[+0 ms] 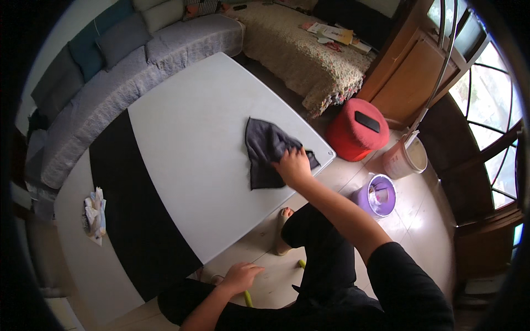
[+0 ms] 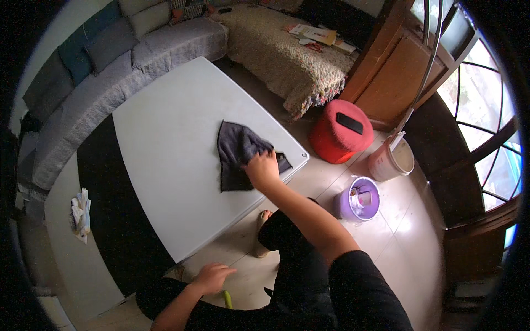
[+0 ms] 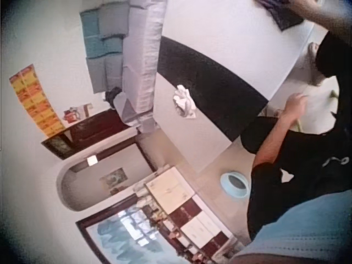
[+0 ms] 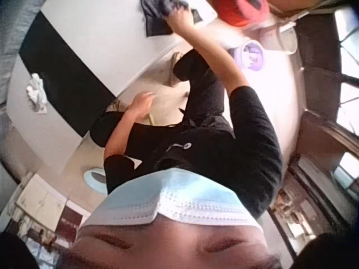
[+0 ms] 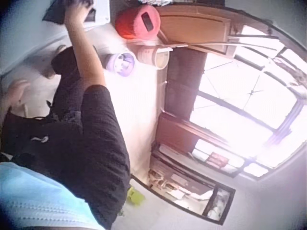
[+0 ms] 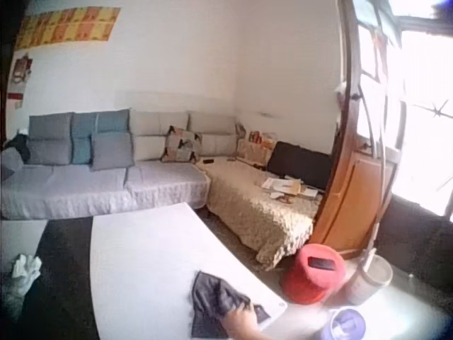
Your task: The person wipes a two-toned table surface with a dark cloth, dips the cloth into a blue basin of water, wrings it out, and continues wiping the table repeatedly.
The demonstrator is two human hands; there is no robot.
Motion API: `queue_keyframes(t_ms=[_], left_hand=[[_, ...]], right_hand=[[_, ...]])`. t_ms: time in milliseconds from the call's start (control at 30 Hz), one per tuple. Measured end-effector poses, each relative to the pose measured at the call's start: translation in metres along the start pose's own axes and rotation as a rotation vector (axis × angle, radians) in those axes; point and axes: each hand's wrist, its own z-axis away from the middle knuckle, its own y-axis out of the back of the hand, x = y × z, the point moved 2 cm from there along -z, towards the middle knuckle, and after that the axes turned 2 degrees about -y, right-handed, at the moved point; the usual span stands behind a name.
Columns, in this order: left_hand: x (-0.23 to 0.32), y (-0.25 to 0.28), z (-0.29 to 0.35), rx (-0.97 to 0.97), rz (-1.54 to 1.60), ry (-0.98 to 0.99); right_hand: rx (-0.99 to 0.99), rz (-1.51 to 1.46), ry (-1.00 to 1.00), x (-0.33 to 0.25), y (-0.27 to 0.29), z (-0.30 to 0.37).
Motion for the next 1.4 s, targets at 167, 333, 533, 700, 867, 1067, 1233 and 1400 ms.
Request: queue_keyframes(t_ms=[167,333,533,700,867,1067,1233,1400], left_hand=[[-0.004,-0.005,-0.009,0.0,0.17,0.069],[-0.014,0.012,-0.001,-0.019,0.087,0.22],[-0.014,0.025,-0.006,-0.006,0.079,0.254],[-0.011,0.017,0.001,-0.057,0.11,0.206],[-0.016,0.005,0.0,-0.085,0.107,0.163],[-0.015,0.014,-0.007,-0.048,0.039,0.209],[-0.004,0.019,-0.01,-0.069,-0.053,0.189],[0.007,0.006,0.0,-0.142,-0.093,0.046]], right_hand=[[0.104,-0.118,-0.149,0.021,-0.012,-0.005],[0.054,-0.108,-0.426,0.031,-0.002,-0.091],[0.326,-0.071,-0.175,0.04,-0.036,-0.073],[0.167,-0.053,0.05,0.021,-0.018,0.022],[0.334,-0.079,0.081,0.049,-0.032,-0.043],[0.239,-0.075,-0.158,0.041,-0.019,-0.079],[0.068,0.046,0.008,0.024,-0.008,0.028],[0.109,0.02,0.085,0.034,-0.017,0.038]])
